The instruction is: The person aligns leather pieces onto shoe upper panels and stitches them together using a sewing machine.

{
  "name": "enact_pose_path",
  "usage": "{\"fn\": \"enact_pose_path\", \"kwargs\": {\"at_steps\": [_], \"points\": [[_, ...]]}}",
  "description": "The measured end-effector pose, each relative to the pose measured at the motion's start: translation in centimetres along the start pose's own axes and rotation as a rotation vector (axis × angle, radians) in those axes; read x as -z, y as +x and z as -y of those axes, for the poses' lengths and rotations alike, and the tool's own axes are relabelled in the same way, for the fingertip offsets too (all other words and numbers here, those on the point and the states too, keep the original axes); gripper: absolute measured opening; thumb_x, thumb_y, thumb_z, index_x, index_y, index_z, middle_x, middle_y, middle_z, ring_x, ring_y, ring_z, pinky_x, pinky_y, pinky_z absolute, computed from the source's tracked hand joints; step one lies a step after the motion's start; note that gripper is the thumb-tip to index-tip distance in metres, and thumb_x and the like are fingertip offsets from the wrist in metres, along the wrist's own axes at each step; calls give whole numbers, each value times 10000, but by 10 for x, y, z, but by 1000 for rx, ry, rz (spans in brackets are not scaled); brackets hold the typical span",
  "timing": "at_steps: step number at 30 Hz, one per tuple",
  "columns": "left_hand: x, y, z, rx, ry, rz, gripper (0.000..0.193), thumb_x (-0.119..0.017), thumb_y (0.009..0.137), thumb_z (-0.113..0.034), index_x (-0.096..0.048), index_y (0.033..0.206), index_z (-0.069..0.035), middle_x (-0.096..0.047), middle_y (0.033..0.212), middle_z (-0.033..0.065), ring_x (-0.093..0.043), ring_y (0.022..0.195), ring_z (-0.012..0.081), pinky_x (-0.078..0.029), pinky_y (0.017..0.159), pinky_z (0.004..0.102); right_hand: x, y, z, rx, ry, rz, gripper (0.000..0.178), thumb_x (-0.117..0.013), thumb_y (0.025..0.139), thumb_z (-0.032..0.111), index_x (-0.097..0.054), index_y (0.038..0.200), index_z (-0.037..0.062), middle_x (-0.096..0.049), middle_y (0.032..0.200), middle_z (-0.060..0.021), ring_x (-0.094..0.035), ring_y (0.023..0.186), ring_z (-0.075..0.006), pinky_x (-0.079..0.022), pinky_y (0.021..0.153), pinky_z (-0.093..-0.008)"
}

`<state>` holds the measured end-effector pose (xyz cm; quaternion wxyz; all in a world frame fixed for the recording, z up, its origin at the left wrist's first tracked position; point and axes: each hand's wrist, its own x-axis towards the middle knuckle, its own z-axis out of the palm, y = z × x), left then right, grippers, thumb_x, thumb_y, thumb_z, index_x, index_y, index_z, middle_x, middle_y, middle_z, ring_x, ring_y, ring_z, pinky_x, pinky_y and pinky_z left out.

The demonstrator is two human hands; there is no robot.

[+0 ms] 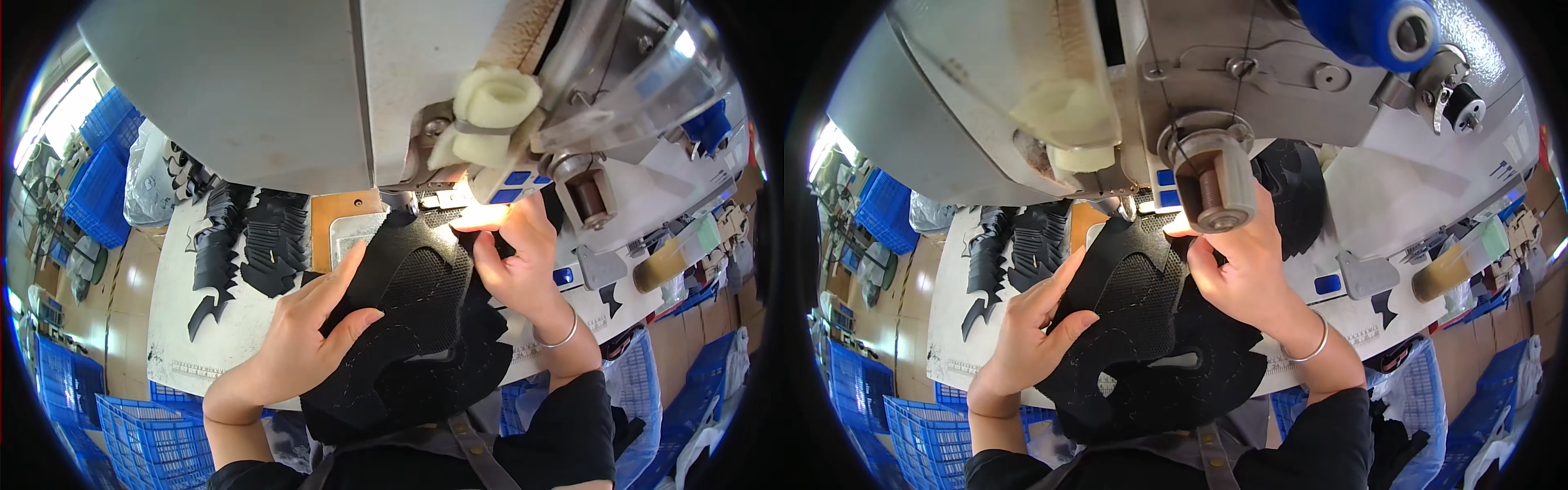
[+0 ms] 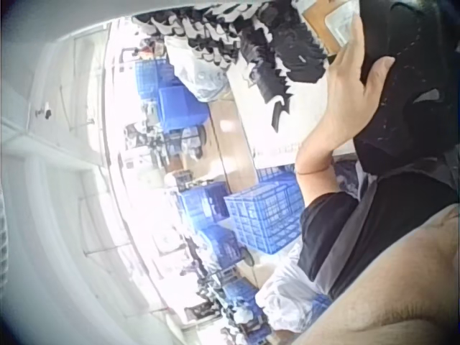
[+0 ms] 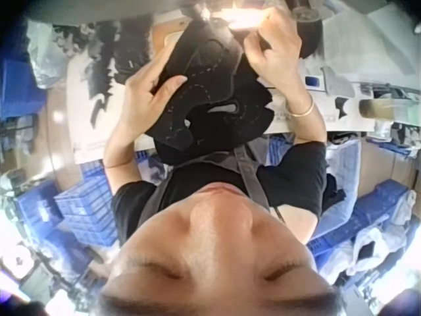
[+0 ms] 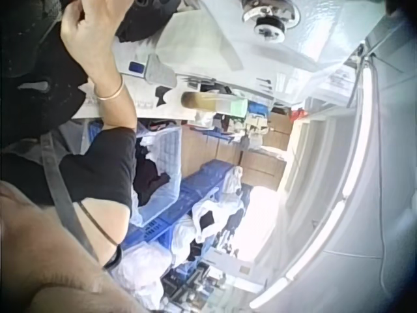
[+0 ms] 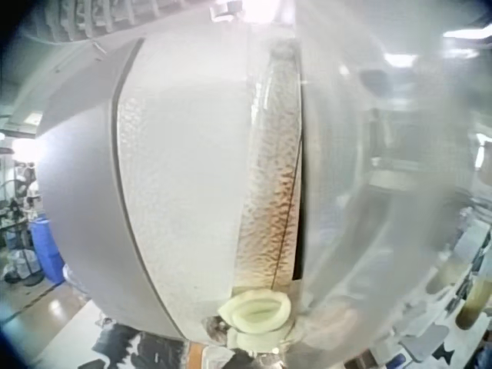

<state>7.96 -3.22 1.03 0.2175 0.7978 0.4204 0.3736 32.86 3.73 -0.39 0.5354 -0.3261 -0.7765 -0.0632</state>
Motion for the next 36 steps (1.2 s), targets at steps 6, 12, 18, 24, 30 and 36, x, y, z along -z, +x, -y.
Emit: {"fn": "enact_pose_path", "kwargs": {"at_steps": [6,12,18,24,30,36], "points": [[0,-2,4,-10,1,-15,635,-736,856,-141,-447,1386,55,-593,762,171,-532,625,218,-468,622,308,1,-4,-5,41,71,63,310,-657,619,-33,-732,881,114,-617,1097,-138,-554,1035,-361,-436,899,-431],[4,8,12,45,9,-28,591,-743,846,-140,-499,1355,38,-578,773,140,-524,622,218,-450,609,282,-1,-1,-8,-22,67,62,326,-679,622,-19,-730,909,127,-611,1043,-110,-540,946,-332,-430,854,-424],[16,27,1,-243,432,-275,389,-592,918,-314,-662,1138,-1,-630,1078,127,-583,1010,299,-394,978,413,-4,-1,-2,58,-41,27,371,-666,624,-68,-726,935,124,-635,1020,-90,-560,948,-297,-433,819,-387],[-26,33,-10,-370,631,-153,608,-645,837,-501,-615,1196,-11,-586,1186,113,-553,1160,314,-120,1137,615,-7,1,6,138,-142,11,381,-633,621,-102,-726,925,108,-670,991,-72,-559,845,-248,-423,770,-348],[-28,33,-6,-359,623,-156,541,-722,800,-360,-612,1196,-8,-579,1215,108,-523,1232,332,-87,1138,626,-11,2,12,317,-286,-58,294,-665,624,-11,-703,906,64,-662,967,-54,-561,797,-237,-391,756,-375],[-27,33,-3,-371,637,-184,454,-717,732,-161,-606,1142,-3,-590,1184,126,-535,1210,325,-173,1097,675,-16,-7,24,360,-426,-56,230,-668,667,20,-681,896,37,-652,915,-49,-614,796,-197,-425,867,-391]]}}
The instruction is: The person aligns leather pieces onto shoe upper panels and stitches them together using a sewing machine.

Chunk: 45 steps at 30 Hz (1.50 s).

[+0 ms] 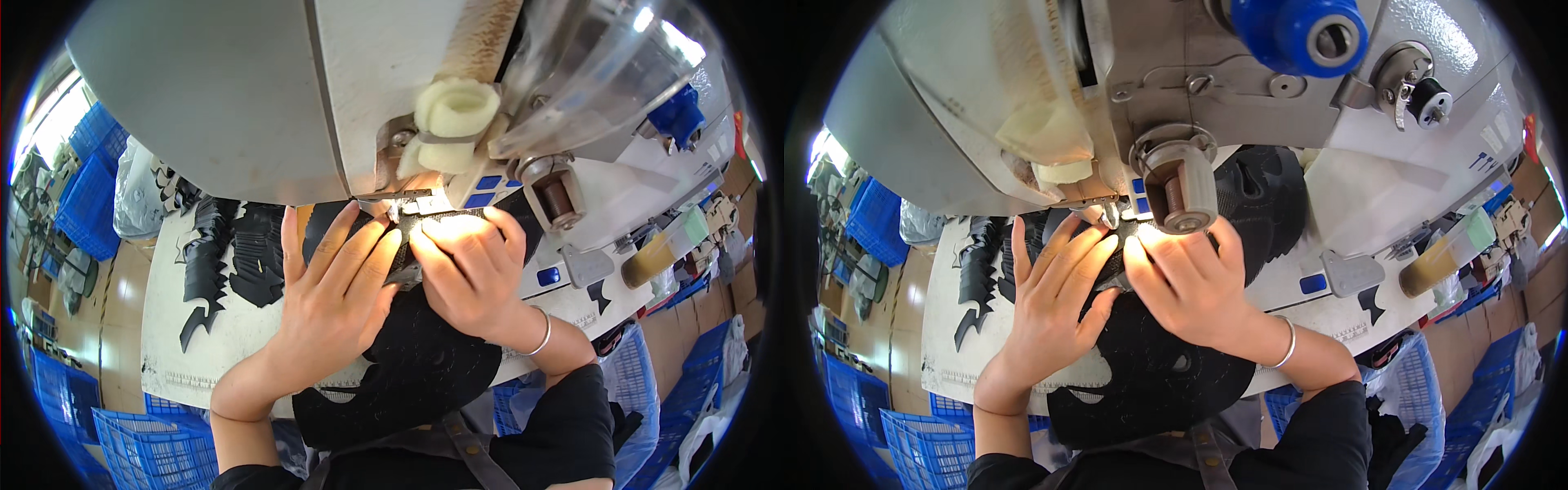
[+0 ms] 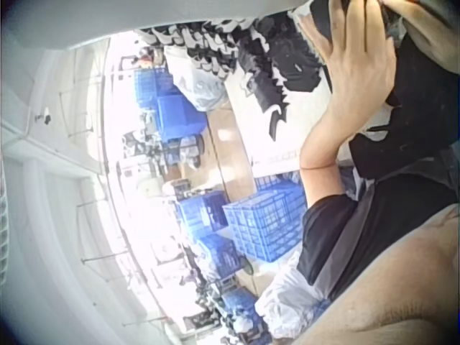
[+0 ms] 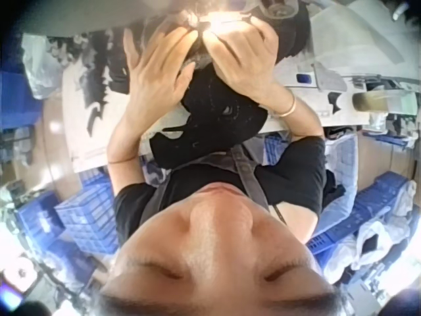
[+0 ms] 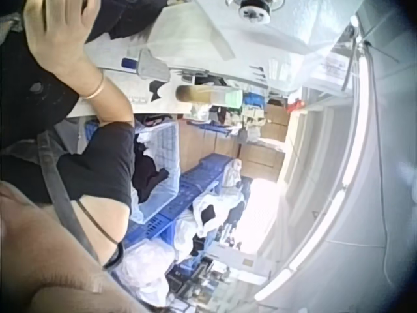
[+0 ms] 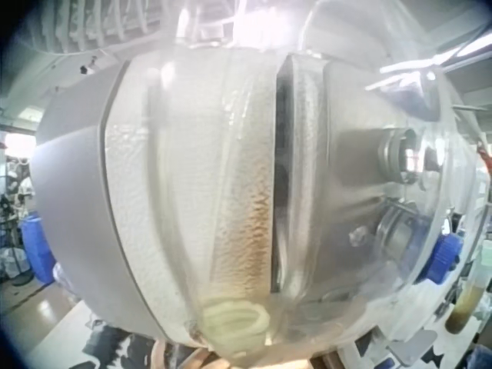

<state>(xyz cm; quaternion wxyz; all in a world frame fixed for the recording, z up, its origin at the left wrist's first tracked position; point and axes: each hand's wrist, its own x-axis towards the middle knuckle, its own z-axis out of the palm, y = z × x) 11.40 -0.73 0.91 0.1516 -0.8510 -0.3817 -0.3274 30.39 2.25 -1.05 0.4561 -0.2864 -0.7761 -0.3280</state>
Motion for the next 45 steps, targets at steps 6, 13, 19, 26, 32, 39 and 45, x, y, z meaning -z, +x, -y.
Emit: {"fn": "enact_pose_path", "kwargs": {"at_steps": [6,13,19,26,32,39,45], "points": [[-2,2,8,10,14,-20,388,-630,750,0,-606,1137,-15,-638,1168,85,-572,1187,286,-168,1122,640,0,7,6,74,17,20,179,-674,709,37,-676,884,-4,-649,889,-74,-663,803,-209,-498,741,-318],[-9,1,21,58,-107,-48,345,-509,777,57,-638,1081,-41,-666,1165,95,-592,1171,284,-147,1149,539,0,13,18,254,-173,103,188,-655,711,75,-687,858,-38,-644,868,-98,-661,778,-199,-443,632,-262],[-19,6,33,11,-145,-147,231,-624,771,40,-634,988,-41,-696,1095,60,-653,1058,258,-291,1068,494,-2,16,31,319,-327,167,246,-592,726,125,-690,849,-64,-644,857,-130,-650,777,-224,-433,624,-266],[-24,11,36,-91,27,-331,268,-683,686,-43,-674,953,-64,-678,1002,31,-643,894,225,-426,899,376,-9,17,42,323,-459,197,228,-589,751,105,-695,842,-75,-644,866,-163,-638,787,-250,-502,634,-285],[-26,12,46,-323,-7,-368,306,-687,672,-57,-683,974,-11,-642,994,99,-641,895,265,-534,769,383,44,20,4,-43,584,533,545,-634,675,5,-596,1219,-9,-586,1179,-198,-619,1040,-362,-531,900,-412],[-27,19,41,-365,-143,-293,405,-659,665,-18,-661,1069,15,-608,931,98,-645,890,278,-536,791,372,51,22,-4,280,21,343,209,-665,725,90,-648,934,91,-611,978,-14,-610,943,-173,-470,846,-380],[-19,19,38,-322,-143,-208,443,-666,609,-2,-672,1052,-2,-601,915,82,-632,881,281,-534,795,380,33,19,-1,228,243,117,63,-721,718,38,-662,737,28,-612,784,-30,-587,681,-153,-478,748,-328]]}}
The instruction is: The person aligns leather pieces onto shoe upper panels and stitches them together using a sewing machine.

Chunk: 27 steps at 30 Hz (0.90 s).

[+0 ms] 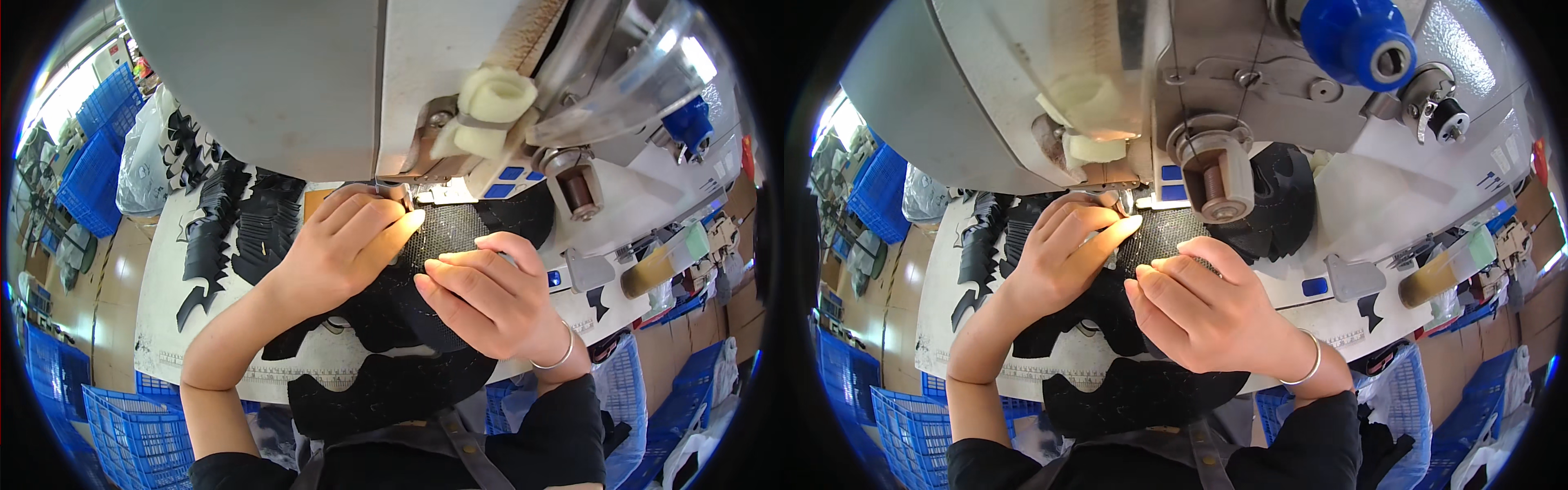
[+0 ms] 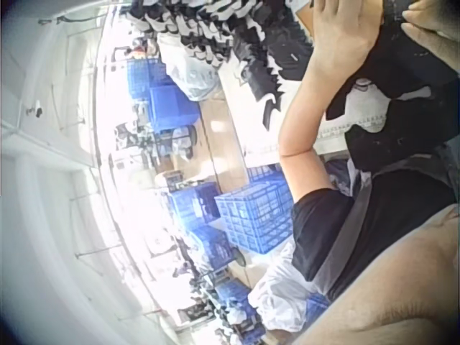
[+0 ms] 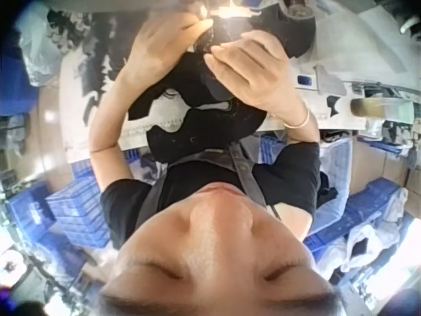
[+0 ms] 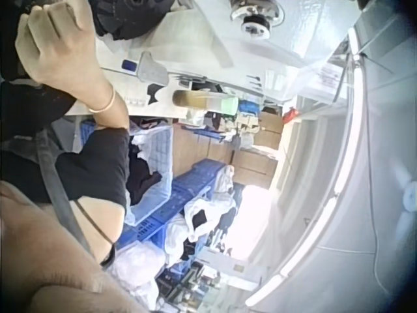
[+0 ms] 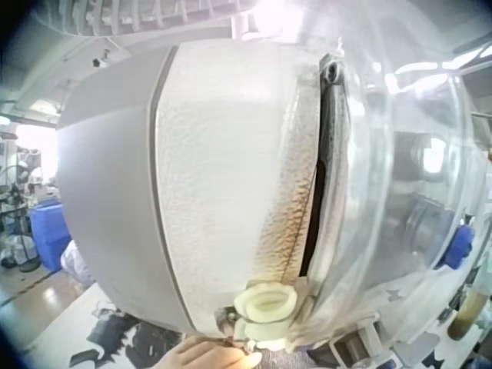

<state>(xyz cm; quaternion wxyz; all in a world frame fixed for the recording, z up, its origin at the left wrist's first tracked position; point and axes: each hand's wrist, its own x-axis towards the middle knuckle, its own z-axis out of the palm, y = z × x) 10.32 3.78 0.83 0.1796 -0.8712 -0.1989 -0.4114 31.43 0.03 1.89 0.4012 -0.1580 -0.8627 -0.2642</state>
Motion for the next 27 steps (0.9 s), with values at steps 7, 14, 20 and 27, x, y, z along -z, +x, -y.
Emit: {"fn": "enact_pose_path", "kwargs": {"at_steps": [7,14,20,27], "points": [[-2,-3,9,-31,5,-69,304,-720,674,9,-694,972,-45,-655,901,49,-680,838,224,-574,836,379,-6,-6,8,-60,-10,-16,110,-736,716,101,-722,823,77,-680,832,-7,-651,737,-127,-433,812,-319],[10,-5,15,138,-126,16,234,-752,681,-27,-693,907,-53,-648,871,61,-674,804,231,-535,688,380,-8,-15,-20,-137,104,21,247,-719,693,144,-710,940,134,-632,933,47,-596,734,-92,-301,671,-323],[28,-4,39,400,-446,532,208,-727,817,-131,-696,967,10,-685,856,123,-645,749,248,-499,701,337,-10,-16,-32,-211,157,63,353,-699,640,97,-706,989,150,-633,994,46,-604,786,-129,-363,775,-388],[37,-2,46,687,-984,592,273,-658,934,-170,-684,1162,-22,-722,951,60,-611,838,95,-498,783,254,7,-2,5,-80,-156,146,215,-692,712,116,-706,925,91,-660,934,1,-621,855,-153,-418,878,-371]]}}
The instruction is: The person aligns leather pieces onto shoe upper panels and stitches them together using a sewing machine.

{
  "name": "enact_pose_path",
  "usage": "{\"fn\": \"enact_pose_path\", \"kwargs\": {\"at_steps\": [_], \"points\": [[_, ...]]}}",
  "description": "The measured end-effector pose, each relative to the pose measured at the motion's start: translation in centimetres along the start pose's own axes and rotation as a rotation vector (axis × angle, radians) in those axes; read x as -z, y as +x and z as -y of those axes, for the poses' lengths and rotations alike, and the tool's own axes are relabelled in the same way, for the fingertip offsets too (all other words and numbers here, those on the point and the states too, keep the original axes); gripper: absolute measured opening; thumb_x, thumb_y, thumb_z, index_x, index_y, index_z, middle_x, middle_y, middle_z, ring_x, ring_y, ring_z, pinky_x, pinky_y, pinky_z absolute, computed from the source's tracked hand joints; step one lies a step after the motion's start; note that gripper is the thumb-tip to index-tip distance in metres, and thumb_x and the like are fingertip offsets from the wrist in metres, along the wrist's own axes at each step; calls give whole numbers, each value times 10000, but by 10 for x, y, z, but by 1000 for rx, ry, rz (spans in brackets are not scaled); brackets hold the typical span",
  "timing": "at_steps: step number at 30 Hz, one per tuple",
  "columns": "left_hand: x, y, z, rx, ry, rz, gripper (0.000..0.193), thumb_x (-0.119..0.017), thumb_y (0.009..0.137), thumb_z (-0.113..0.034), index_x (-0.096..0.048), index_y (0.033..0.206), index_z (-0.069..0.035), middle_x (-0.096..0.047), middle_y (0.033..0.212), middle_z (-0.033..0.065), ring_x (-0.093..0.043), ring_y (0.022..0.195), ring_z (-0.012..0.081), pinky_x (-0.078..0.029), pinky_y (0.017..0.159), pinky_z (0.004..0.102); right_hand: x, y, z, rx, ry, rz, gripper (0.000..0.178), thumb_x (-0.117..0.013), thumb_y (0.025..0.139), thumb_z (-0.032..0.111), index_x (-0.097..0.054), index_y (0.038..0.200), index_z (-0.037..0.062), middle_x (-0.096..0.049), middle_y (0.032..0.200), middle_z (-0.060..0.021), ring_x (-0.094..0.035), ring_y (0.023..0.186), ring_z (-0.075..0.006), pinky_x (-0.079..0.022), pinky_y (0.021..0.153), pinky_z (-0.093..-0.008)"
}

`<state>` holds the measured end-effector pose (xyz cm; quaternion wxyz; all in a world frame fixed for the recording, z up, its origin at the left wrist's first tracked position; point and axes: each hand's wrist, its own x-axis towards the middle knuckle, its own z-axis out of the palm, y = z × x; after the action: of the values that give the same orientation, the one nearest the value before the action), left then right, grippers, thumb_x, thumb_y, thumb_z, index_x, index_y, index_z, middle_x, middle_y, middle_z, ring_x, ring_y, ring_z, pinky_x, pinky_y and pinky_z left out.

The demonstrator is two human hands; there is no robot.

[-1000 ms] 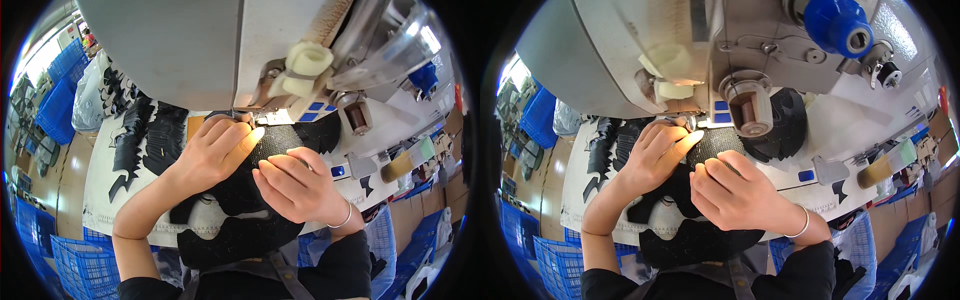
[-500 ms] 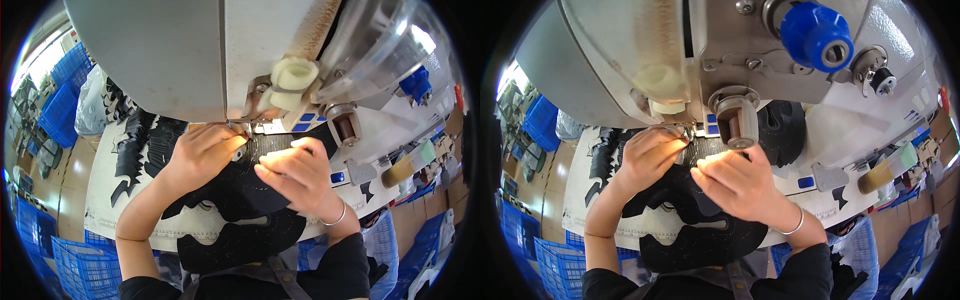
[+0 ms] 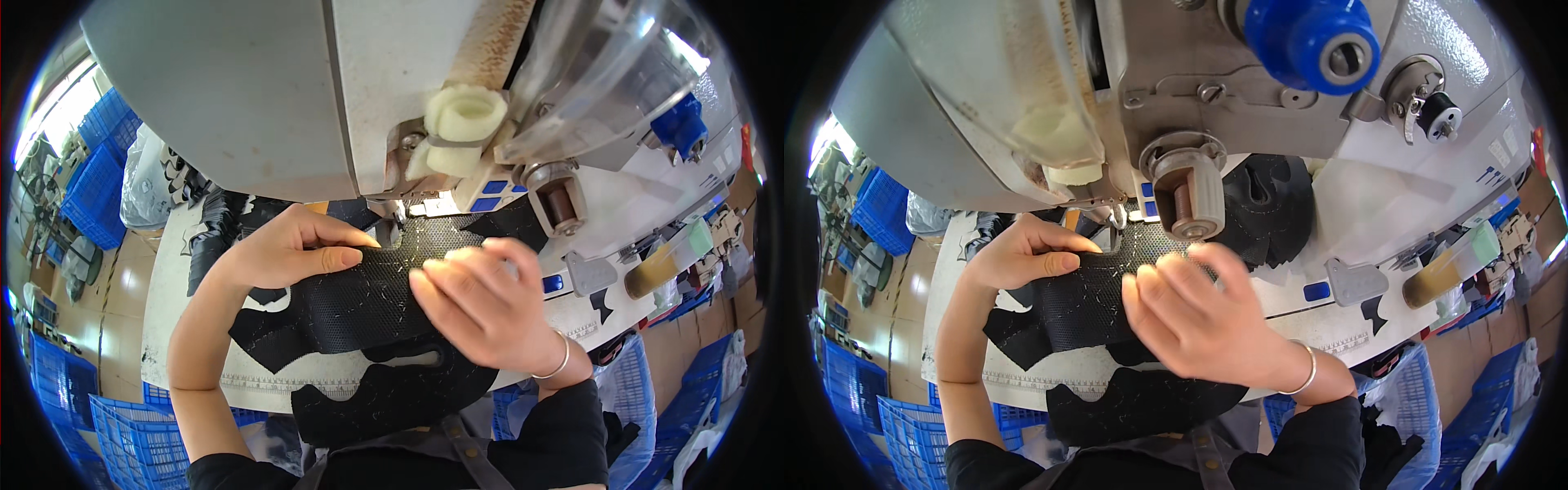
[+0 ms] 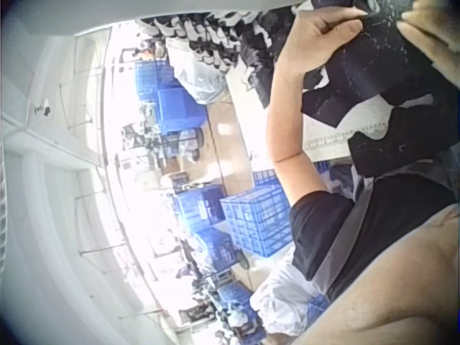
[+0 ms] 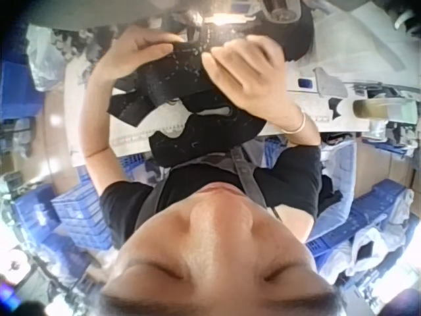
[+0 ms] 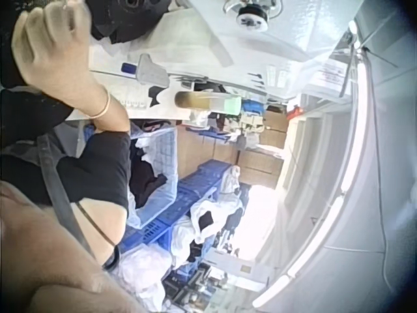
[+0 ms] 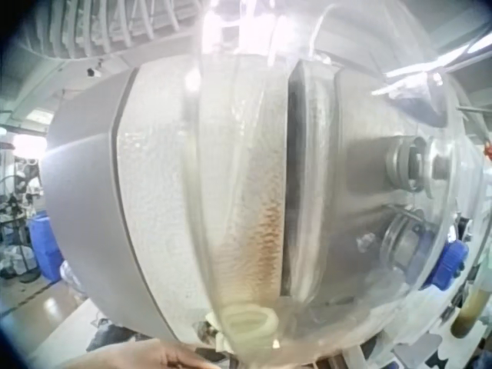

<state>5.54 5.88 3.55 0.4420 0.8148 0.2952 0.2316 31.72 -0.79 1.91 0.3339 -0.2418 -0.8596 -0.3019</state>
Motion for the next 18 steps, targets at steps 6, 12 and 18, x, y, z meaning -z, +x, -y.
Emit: {"fn": "enact_pose_path", "kwargs": {"at_steps": [6,12,18], "points": [[-16,-5,10,61,-39,-191,306,-660,933,-176,-660,1191,-12,-706,1023,71,-608,857,84,-490,793,254,-18,-4,-1,3,-27,-119,162,-719,733,114,-700,892,93,-677,899,-10,-629,792,-145,-428,861,-360],[6,-60,34,-50,1065,-598,540,-690,777,-11,-566,1299,-70,-629,1138,119,-562,1052,313,-405,967,442,-26,-4,-5,-80,19,-170,148,-729,701,91,-711,848,85,-675,900,-15,-631,792,-153,-432,849,-357],[-20,-146,98,407,1191,-146,844,-759,735,-83,-356,1475,-134,-510,1402,115,-450,1331,276,-312,1109,494,-25,-2,-14,-14,51,-128,203,-698,684,124,-684,880,73,-651,908,-15,-620,816,-160,-424,731,-327]]}}
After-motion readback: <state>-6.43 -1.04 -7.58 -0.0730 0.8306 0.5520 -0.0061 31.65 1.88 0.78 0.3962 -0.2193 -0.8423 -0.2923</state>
